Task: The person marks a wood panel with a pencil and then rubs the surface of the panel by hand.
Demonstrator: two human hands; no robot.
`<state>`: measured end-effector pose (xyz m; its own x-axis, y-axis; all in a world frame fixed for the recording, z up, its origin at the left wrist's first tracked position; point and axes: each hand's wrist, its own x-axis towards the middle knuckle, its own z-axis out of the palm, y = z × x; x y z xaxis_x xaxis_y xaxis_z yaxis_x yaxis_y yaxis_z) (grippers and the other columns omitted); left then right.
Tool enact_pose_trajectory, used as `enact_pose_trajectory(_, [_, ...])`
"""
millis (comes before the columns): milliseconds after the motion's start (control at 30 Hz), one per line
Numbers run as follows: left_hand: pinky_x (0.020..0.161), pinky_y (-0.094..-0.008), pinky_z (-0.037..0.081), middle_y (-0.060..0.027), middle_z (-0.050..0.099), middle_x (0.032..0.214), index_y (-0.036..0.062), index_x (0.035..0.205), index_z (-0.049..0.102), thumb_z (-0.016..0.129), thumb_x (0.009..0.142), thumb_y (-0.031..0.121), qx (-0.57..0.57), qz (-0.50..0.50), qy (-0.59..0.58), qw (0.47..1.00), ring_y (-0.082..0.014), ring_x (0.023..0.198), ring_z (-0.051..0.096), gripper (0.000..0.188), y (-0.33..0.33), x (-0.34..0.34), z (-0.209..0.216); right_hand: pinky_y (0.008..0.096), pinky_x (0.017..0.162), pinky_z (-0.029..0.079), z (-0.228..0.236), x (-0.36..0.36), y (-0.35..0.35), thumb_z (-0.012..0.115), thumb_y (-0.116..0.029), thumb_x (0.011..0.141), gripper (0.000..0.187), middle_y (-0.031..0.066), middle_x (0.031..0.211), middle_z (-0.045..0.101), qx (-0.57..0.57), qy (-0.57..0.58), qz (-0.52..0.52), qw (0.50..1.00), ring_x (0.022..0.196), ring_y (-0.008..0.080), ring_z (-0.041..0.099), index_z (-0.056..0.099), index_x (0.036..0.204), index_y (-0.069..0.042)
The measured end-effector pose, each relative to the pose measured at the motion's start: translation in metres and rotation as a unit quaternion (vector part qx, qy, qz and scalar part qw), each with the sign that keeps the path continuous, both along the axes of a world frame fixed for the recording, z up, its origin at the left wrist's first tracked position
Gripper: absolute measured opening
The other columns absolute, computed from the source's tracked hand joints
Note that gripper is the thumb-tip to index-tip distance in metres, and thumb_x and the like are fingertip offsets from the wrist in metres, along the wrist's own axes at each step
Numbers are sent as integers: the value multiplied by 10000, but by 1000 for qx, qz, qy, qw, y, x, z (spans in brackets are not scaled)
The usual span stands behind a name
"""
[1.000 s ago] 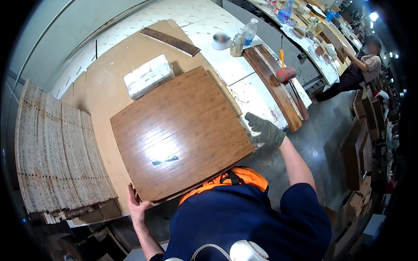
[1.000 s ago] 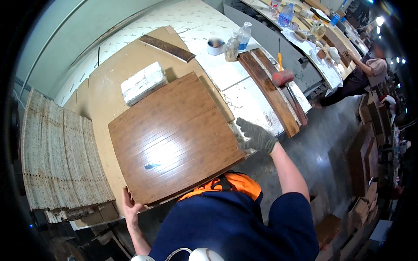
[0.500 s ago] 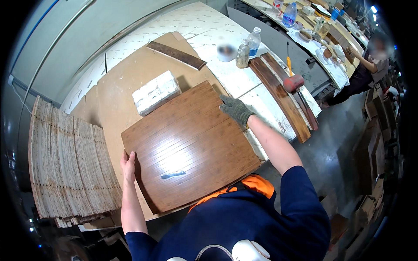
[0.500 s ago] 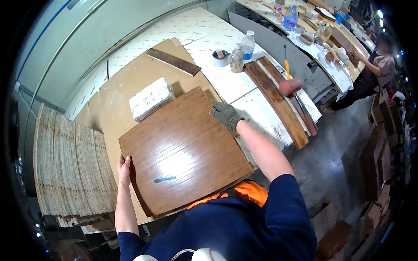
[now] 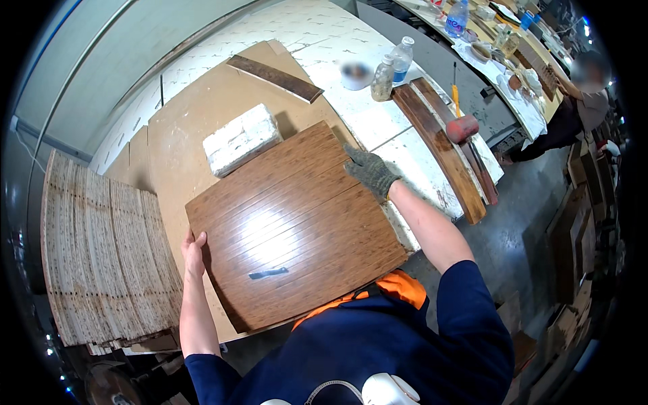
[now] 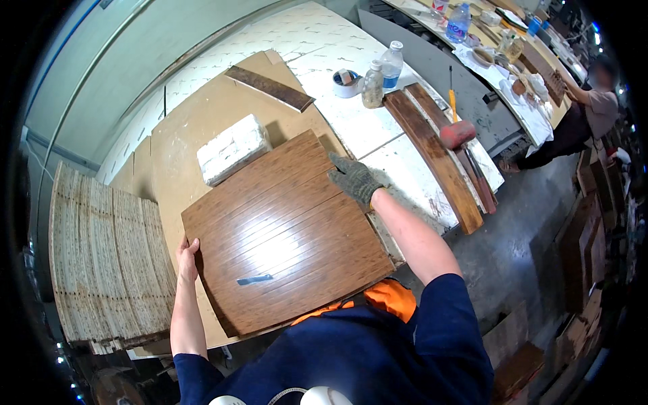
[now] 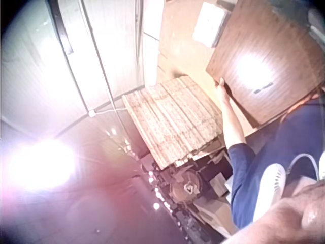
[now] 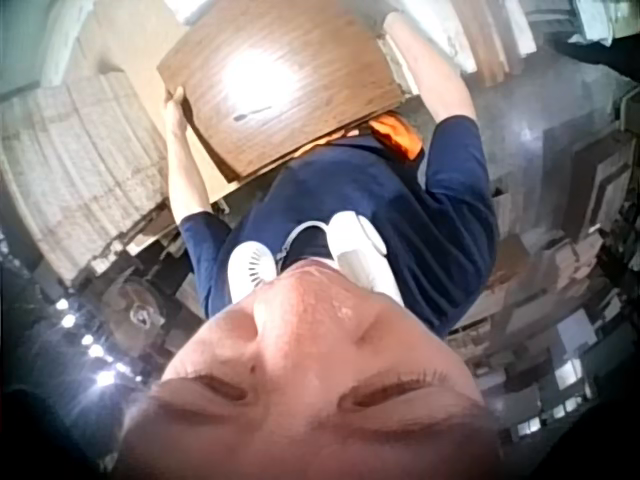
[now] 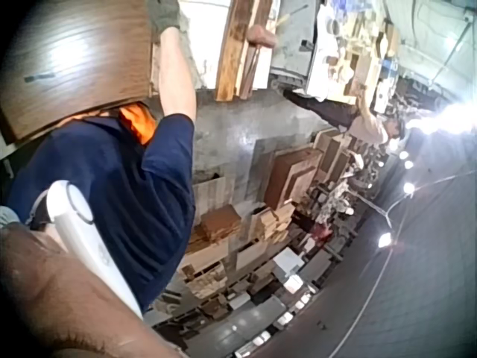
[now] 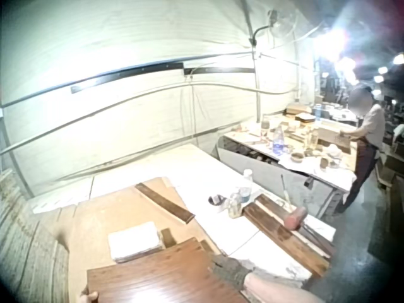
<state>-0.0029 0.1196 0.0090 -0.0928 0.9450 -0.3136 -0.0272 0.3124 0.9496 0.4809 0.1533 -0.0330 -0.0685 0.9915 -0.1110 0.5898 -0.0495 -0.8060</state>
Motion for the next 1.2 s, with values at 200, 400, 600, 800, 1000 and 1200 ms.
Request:
enact_pose_trajectory(200, [1031, -319, 326, -116, 469, 1340, 4, 1365, 368, 475, 861, -50, 0, 7, -6, 1000, -217, 1219, 451, 518, 2, -8, -11, 312, 1009, 379, 8, -2, -2, 566, -302, 888, 584, 171, 1348, 466, -20, 35, -1, 999, 1185, 250, 505, 367, 1388, -75])
enact_pose_trajectory(400, [1040, -323, 318, -117, 456, 1351, 7, 1382, 340, 469, 854, -59, -25, 25, -23, 999, -226, 1228, 441, 548, 1, -4, -4, 312, 1016, 371, 2, -1, -2, 566, -300, 889, 589, 171, 1356, 458, -12, 42, 3, 999, 1191, 249, 500, 362, 1388, -63])
enact_pose_trajectory(600, [1050, -323, 299, -115, 449, 1358, 5, 1380, 348, 466, 843, -65, -13, 7, -49, 999, -225, 1245, 422, 554, 1, -9, -8, 306, 1041, 341, 15, -4, -4, 557, -278, 896, 584, 172, 1376, 434, -33, 38, 7, 999, 1244, 244, 450, 350, 1393, -53])
enact_pose_trajectory(800, [1047, -318, 299, -109, 457, 1354, 3, 1369, 367, 485, 844, -46, -7, 10, -17, 1000, -227, 1241, 427, 541, 1, -9, -10, 305, 1053, 324, 17, -3, -4, 549, -272, 900, 586, 173, 1385, 422, -35, 20, 14, 999, 1273, 248, 416, 337, 1395, -41])
enact_pose_trajectory(1000, [1039, -326, 315, -119, 475, 1334, 2, 1375, 354, 486, 857, -31, -17, 24, -35, 999, -238, 1218, 454, 535, -1, -2, -3, 317, 1060, 314, 20, -3, -4, 547, -316, 892, 623, 187, 1389, 411, -48, 25, 11, 998, 1278, 269, 409, 324, 1399, -30])
enact_pose_trajectory(1200, [1082, -338, 251, -130, 357, 1425, -6, 1408, 271, 498, 871, -11, 27, -29, -8, 999, -237, 1310, 338, 582, -13, -14, -15, 333, 1078, 281, 25, 11, -18, 592, -415, 844, 739, 201, 1414, 368, -58, -28, 34, 997, 1306, 285, 366, 312, 1401, -19])
